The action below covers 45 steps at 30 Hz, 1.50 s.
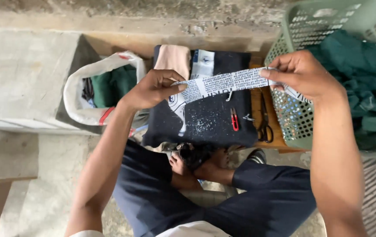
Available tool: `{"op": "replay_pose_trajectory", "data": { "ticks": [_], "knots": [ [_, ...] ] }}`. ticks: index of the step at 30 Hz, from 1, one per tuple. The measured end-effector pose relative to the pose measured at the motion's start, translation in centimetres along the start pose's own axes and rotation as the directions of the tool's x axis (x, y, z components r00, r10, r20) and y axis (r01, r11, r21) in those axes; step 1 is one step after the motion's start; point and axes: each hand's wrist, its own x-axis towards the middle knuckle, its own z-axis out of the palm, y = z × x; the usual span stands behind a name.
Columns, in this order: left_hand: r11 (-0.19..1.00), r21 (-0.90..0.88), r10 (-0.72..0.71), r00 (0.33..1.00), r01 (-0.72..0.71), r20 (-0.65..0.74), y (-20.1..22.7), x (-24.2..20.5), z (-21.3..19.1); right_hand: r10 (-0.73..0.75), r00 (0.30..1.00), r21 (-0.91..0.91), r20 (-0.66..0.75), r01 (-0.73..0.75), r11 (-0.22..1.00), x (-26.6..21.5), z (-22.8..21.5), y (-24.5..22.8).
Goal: The person uses scissors to cut a piece of white and blue printed fabric into smaller strips. After cutting, they fold the fabric and place it on a black surface, then pick up another piece of fabric from a nearby basket and begin tearing it by hand.
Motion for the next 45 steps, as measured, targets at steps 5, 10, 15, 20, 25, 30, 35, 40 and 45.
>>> {"op": "replay_pose_trajectory", "data": {
  "ticks": [5, 10, 15, 20, 25, 30, 35, 40, 45],
  "knots": [
    [0.988, -0.143, 0.033, 0.983, -0.060, -0.181, -1.5, -2.9, 0.6, -0.026, 0.999, -0.006, -0.036, 0.026, 1.000, 3.3, 1.4, -1.6],
    [0.976, -0.056, 0.184, 0.935, -0.211, -0.304, -4.1, -5.0, 1.2, -0.036, 0.988, -0.044, -0.148, 0.030, 0.999, 6.4, 4.1, -3.9],
    [0.992, -0.094, 0.048, 0.946, -0.083, -0.322, -3.3, -6.4, 3.0, -0.115, 0.987, -0.064, -0.111, 0.108, 0.992, 10.5, 7.2, -5.6],
    [0.994, -0.098, 0.010, 0.932, -0.048, -0.362, -2.3, -7.2, 4.3, -0.321, 0.944, -0.257, -0.075, 0.293, 0.921, 14.4, 10.4, -4.6],
    [0.952, -0.298, -0.063, 0.902, -0.075, -0.428, -4.1, -7.8, 5.1, -0.429, 0.903, -0.188, 0.004, 0.422, 0.887, 16.0, 13.0, -0.3],
    [0.838, -0.544, -0.390, 0.746, 0.043, -0.540, -11.9, -9.5, 7.8, -0.180, 0.963, -0.393, -0.201, 0.089, 0.915, 16.7, 13.5, 16.2],
    [0.705, -0.691, -0.640, 0.561, 0.159, -0.525, -15.7, -12.6, 12.3, 0.086, 0.901, -0.487, -0.426, -0.308, 0.817, 15.6, 14.3, 30.0],
    [0.777, -0.609, -0.574, 0.573, 0.157, -0.585, -14.4, -13.4, 13.5, 0.307, 0.752, -0.278, -0.583, -0.540, 0.794, 13.2, 15.2, 31.0],
    [0.882, -0.470, -0.343, 0.719, 0.025, -0.605, -5.9, -11.3, 13.0, 0.370, 0.715, -0.246, -0.593, -0.598, 0.763, 15.4, 14.8, 32.7]
  ]
}}
